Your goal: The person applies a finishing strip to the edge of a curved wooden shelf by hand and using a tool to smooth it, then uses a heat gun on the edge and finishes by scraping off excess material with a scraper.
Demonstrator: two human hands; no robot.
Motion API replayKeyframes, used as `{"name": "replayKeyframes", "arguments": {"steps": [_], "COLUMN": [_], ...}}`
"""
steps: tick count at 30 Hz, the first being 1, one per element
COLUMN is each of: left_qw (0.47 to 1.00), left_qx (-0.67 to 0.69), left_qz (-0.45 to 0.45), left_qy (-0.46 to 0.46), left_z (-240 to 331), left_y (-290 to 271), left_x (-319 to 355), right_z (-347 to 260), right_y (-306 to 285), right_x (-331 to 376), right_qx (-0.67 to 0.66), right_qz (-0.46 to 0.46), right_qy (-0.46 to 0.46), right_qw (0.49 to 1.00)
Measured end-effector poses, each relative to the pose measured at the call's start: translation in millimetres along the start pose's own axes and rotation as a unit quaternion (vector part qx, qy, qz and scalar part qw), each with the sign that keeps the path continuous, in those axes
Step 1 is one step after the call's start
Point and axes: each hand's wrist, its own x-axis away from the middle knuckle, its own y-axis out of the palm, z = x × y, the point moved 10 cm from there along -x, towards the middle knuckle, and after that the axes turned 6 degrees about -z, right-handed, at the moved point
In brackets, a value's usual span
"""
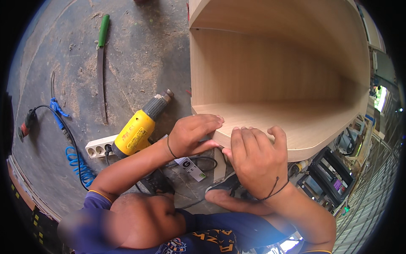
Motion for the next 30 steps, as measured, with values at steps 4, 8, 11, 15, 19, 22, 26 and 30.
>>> {"name": "replayKeyframes", "arguments": {"steps": [4,8,11,15,19,22,26,30], "left_qw": [1.000,1.000,0.999,0.997,0.992,0.986,0.974,0.959], "left_qx": [0.000,-0.006,-0.004,0.027,0.081,0.132,0.185,0.225], "left_qz": [-0.018,-0.027,-0.034,-0.046,-0.070,-0.058,-0.053,-0.080], "left_qy": [-0.013,-0.012,-0.025,-0.048,-0.069,-0.083,-0.121,-0.151], "left_z": [-1.1,-1.1,-2.7,-8.2,-6.5,-8.7,-23.2,-32.9], "left_y": [1.1,1.5,3.7,4.3,1.1,1.4,16.5,23.2], "left_x": [-0.4,-1.2,-1.8,0.9,-1.4,-0.4,-1.8,-0.4], "right_z": [-3.1,-3.7,-2.0,-0.1,9.0,16.1,47.9,108.3], "right_y": [1.7,3.2,6.2,1.0,-18.5,-25.0,-26.6,-33.3], "right_x": [-2.1,-4.7,-3.9,-1.0,4.2,11.3,25.9,49.6], "right_qx": [0.013,0.008,0.001,-0.005,-0.035,-0.020,-0.044,-0.068], "right_qz": [-0.013,-0.038,-0.055,-0.033,-0.006,-0.024,-0.056,-0.037], "right_qy": [0.000,0.004,0.019,0.043,0.065,0.053,0.070,0.074], "right_qw": [1.000,0.999,0.998,0.999,0.997,0.998,0.995,0.994]}}
